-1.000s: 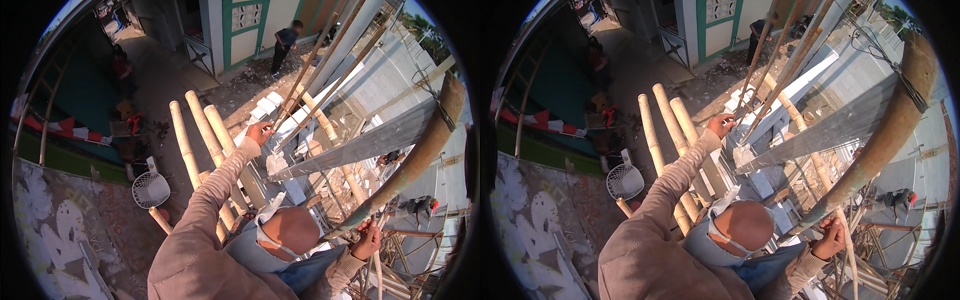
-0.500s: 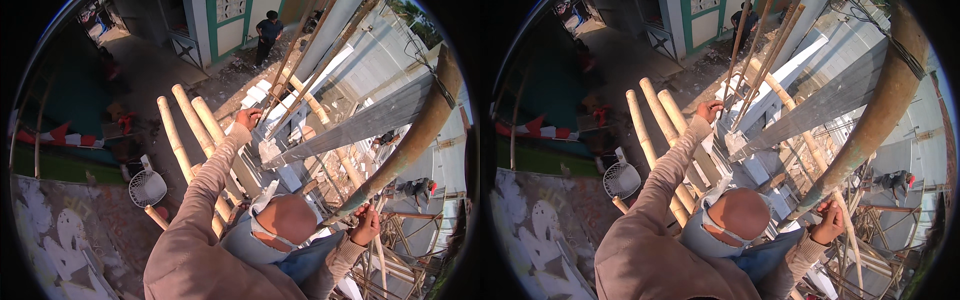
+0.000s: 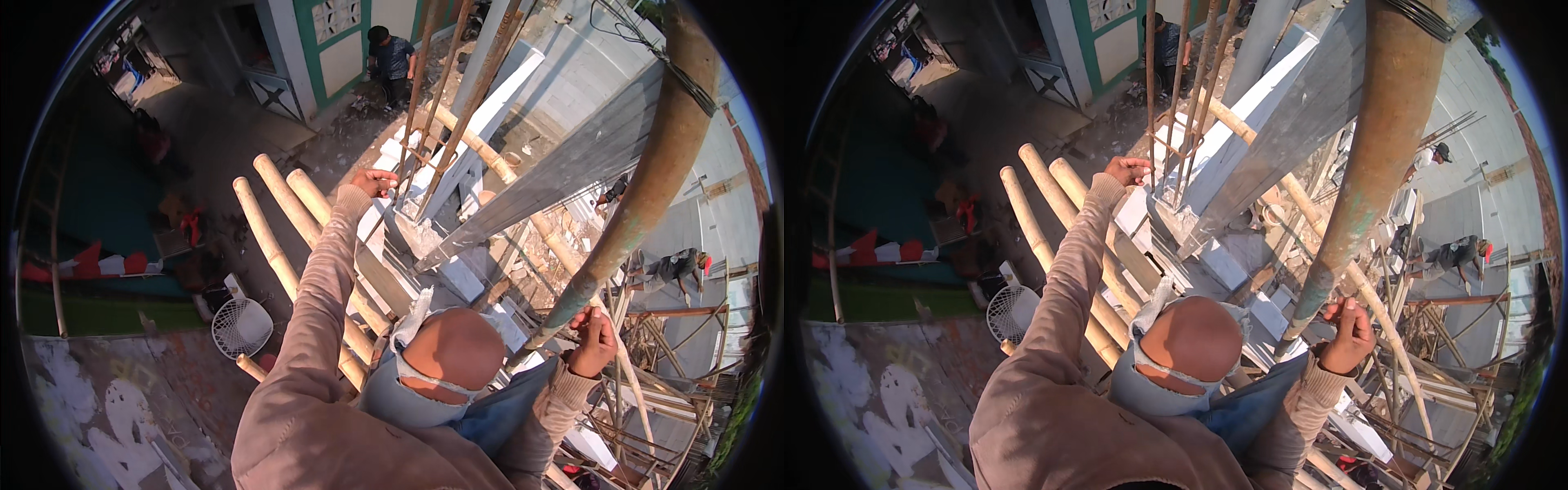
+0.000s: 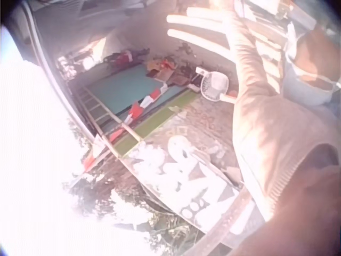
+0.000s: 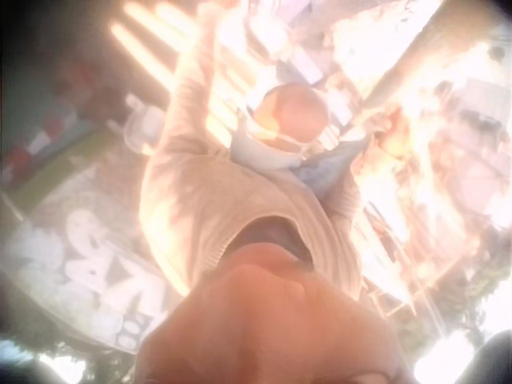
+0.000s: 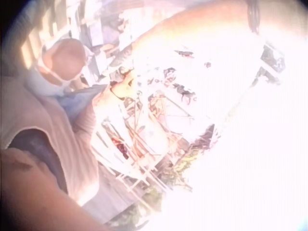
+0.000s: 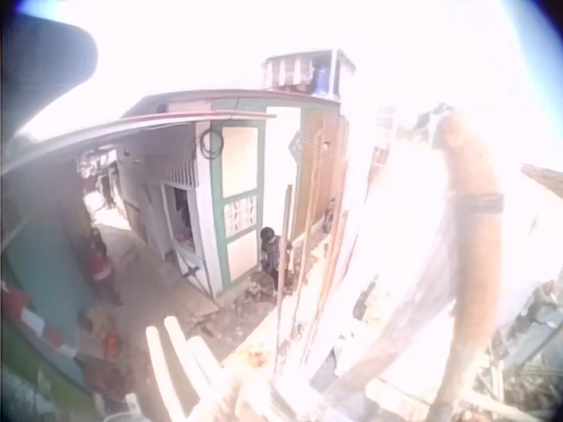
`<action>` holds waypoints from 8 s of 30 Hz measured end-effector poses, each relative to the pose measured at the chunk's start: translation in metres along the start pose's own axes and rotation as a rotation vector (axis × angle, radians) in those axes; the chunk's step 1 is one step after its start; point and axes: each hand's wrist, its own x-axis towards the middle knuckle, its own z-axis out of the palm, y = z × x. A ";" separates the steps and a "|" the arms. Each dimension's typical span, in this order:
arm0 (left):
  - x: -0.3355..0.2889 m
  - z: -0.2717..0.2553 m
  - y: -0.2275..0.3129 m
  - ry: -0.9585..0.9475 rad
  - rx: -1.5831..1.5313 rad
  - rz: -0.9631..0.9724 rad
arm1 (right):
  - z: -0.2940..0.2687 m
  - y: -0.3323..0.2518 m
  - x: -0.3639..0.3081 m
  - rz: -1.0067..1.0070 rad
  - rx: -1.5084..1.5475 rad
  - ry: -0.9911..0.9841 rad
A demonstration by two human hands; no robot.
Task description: The person assembles a bamboo scaffold at a construction site by tying bamboo poles and metal framing components together using wire.
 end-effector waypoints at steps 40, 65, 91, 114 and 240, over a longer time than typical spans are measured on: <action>-0.046 0.102 -0.044 0.594 0.766 0.624 | 0.005 0.006 -0.002 0.017 0.021 0.004; -0.013 0.063 0.041 0.335 0.998 0.183 | -0.006 0.004 -0.004 0.028 -0.015 0.044; 0.018 0.020 0.010 0.098 -0.183 -0.196 | -0.001 0.016 0.002 -0.003 -0.020 -0.028; 0.029 0.043 -0.041 0.365 -0.502 0.106 | 0.004 0.010 0.001 -0.002 -0.018 -0.038; 0.007 0.040 0.003 0.333 1.015 -0.289 | -0.008 0.028 0.013 0.071 0.093 -0.237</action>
